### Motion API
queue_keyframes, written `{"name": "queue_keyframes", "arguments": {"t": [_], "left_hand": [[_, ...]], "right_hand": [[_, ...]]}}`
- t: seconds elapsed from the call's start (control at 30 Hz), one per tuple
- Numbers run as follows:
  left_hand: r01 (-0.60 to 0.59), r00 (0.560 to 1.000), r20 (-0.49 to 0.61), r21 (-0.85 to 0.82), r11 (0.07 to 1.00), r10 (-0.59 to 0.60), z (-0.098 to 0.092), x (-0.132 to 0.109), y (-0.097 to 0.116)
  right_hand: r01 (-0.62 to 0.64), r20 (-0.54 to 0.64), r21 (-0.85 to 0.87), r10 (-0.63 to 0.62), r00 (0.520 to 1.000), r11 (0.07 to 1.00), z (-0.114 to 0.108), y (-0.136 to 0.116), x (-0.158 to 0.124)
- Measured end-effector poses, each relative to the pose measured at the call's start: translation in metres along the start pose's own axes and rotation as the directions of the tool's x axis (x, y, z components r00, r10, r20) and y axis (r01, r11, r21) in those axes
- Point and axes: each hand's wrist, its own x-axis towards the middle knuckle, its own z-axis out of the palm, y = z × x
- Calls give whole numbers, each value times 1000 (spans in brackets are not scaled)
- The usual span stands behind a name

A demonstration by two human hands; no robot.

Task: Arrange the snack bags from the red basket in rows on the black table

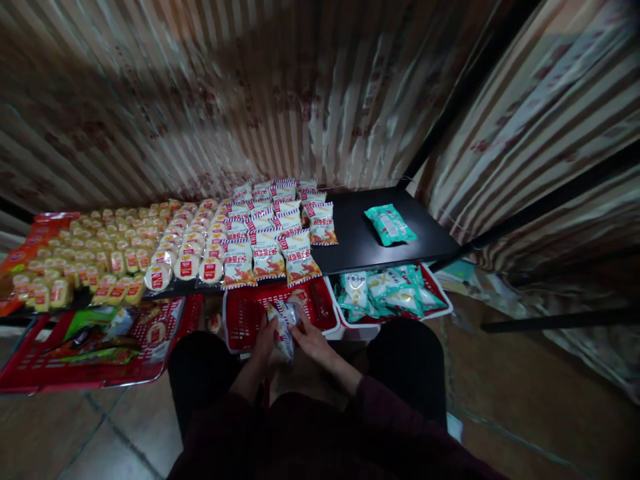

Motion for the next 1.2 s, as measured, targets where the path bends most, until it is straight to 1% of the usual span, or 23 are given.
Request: {"name": "queue_keyframes", "arguments": {"t": [0.07,0.17,0.27,0.33,0.43,0.53,0.67,0.77,0.87,1.0,1.03,1.1,1.2], "left_hand": [[58,998,22,-32,998,-58,-3,3,2],[134,986,111,-97,986,-123,-6,3,6],[142,984,142,-226,964,-111,-5,0,4],[137,981,174,-285,949,-89,-3,-1,1],[123,979,192,-316,941,-64,-2,-2,-2],[117,978,199,-288,950,-60,-3,-1,-4],[122,983,166,-274,954,-79,-4,2,-9],[135,986,133,-265,955,-102,-6,5,-15],[144,984,137,-258,955,-111,-8,7,-18],[111,981,183,-280,953,-61,-5,6,-13],[113,981,183,-281,953,-62,-3,6,-11],[119,984,163,-290,949,-73,2,6,-6],[121,986,154,-352,928,-70,8,9,-3]], "right_hand": [[23,5,-43,-22,1000,999,1,3,1],[72,87,-17,-70,994,997,1,5,0],[99,149,9,-99,984,995,1,6,-4],[107,142,8,-107,984,994,0,6,-6],[157,148,62,-165,975,986,-2,6,-6],[179,134,113,-194,972,977,-2,9,-4],[187,91,98,-196,976,977,-2,13,-3],[197,86,103,-206,975,975,-2,16,-3],[149,105,177,-169,980,973,0,19,-1],[52,132,347,-104,986,937,2,15,-3],[12,135,392,-70,988,920,2,12,-4],[-88,171,505,1,985,858,1,6,-7],[-148,157,582,68,985,800,1,4,-8]]}}
